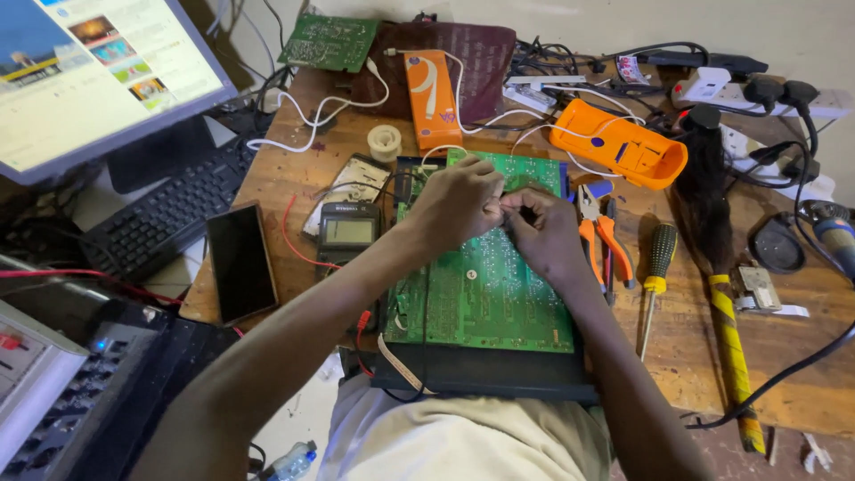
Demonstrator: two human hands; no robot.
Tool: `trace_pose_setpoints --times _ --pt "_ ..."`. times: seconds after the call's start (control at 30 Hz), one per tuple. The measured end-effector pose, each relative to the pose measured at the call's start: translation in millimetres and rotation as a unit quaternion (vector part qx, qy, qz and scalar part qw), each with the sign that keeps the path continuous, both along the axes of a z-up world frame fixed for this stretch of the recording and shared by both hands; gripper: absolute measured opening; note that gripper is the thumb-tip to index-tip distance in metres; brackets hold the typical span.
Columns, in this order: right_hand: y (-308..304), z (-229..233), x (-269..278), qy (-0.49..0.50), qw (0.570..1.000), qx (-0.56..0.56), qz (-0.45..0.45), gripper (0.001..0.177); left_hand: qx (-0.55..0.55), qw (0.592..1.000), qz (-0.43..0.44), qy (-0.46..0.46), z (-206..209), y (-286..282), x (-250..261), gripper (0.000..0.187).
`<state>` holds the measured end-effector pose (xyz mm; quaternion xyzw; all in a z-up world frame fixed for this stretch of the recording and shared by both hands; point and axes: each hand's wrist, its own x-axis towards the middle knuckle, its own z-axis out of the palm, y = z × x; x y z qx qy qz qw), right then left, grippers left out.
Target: The person is working on a green circuit board placed on a workbench. They use a soldering iron to apply solder to specific points on the board while holding a solder wire. The workspace is cluttered with various tools and electronic components.
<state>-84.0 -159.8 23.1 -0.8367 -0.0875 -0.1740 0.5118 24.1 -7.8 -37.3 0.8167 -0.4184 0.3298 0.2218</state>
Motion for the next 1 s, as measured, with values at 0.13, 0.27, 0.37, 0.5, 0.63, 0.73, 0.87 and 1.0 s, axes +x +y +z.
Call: trace_pose_setpoints --times 0.13,0.27,0.37,0.5,0.63,0.73,0.87,1.0 --pt "-1 -5 0 -0.004 1.000 0.026 -0.003 0.011 0.000 1.000 0.009 -0.006 -7 -2 6 0.016" --pt "1 -10 -4 -0.030 0.999 0.000 0.012 0.016 0.003 0.999 0.034 -0.007 43 33 -4 0.014" --pt "-2 -6 -3 -0.051 0.998 -0.023 0.032 0.017 -0.018 0.998 0.064 -0.003 108 63 17 0.016" --pt "-12 -11 -1 -0.023 0.995 -0.095 0.021 0.018 -0.056 0.997 0.042 -0.012 158 68 -5 0.014" --pt "-5 -7 -1 -0.015 0.996 -0.090 0.010 0.014 -0.028 0.995 0.068 0.064 133 76 -29 0.036" --pt "0 -3 -1 0.021 0.999 0.032 -0.009 0.011 -0.005 0.985 0.112 0.135 90 64 -37 0.052" --pt "6 5 -12 0.065 0.995 0.073 -0.011 0.009 -0.044 0.961 0.062 0.267 51 33 -51 0.037" --pt "0 -1 -7 0.034 0.998 0.046 -0.003 0.009 0.007 0.970 0.042 0.239 28 12 -43 0.029"
